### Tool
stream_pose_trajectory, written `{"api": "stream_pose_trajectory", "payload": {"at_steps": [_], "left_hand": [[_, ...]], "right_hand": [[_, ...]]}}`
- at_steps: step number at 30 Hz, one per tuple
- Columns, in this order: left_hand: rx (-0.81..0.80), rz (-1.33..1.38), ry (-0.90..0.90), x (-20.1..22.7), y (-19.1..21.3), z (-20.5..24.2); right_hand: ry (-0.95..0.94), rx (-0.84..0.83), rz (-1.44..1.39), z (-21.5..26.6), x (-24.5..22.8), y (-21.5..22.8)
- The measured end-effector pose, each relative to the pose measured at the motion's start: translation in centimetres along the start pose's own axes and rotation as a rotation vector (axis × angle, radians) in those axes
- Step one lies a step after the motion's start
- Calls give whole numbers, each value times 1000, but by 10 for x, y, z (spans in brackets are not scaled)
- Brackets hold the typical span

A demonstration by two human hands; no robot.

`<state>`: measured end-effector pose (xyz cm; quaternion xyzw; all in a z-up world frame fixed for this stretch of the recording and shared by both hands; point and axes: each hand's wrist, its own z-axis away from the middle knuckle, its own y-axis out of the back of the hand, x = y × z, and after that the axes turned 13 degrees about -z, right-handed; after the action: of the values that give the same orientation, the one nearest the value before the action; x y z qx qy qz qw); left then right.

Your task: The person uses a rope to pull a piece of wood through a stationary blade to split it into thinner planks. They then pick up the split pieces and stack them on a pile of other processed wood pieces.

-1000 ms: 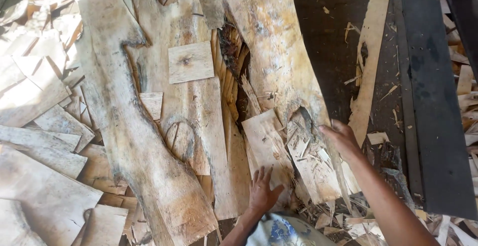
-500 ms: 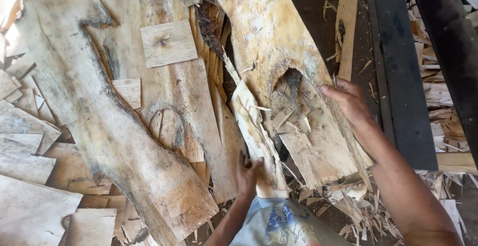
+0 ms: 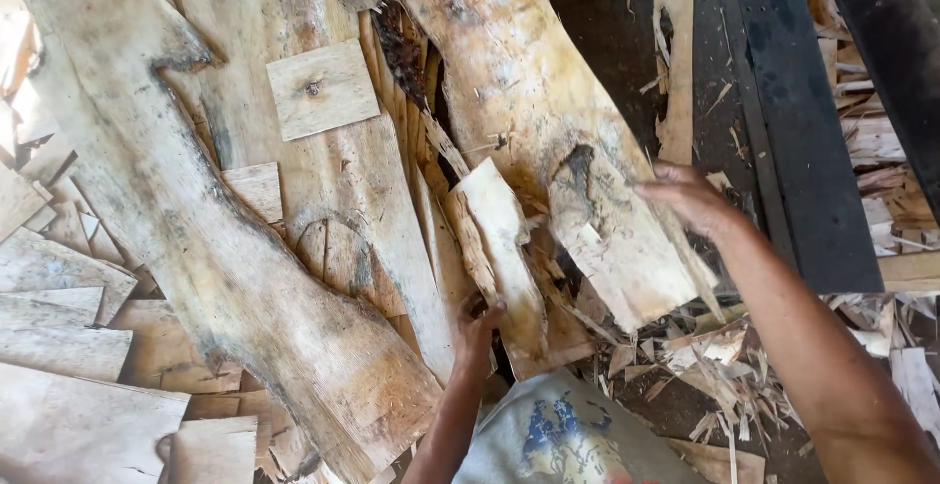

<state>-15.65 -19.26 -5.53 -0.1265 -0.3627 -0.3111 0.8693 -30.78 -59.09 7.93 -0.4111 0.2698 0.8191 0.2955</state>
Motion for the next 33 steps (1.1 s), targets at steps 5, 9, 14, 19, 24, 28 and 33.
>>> {"api": "stream_pose_trajectory", "payload": {"at_steps": [5,9,14,19,24,28,33], "left_hand": [[-38,-18,-37,6,-3,6],[-6,24,58,8,16,6],[-94,241,205,11,19,0],[-176,460,27,24,9,10],[-25,131,-8,40,5,24],[45,95,-58,75,30,53],[-19,327,-110,90,54,61]], "right_hand": [[112,-72,-63,38,-43,-9],[67,-4,-30,62,-54,-19],[35,-56,-29,55,-55,-1],[-1,-28,-22,34,-16,25],[-141,-83,-25,15,49,16],[-285,-6,80,8,83,19],[-237,23,-286,21,97,14]]}}
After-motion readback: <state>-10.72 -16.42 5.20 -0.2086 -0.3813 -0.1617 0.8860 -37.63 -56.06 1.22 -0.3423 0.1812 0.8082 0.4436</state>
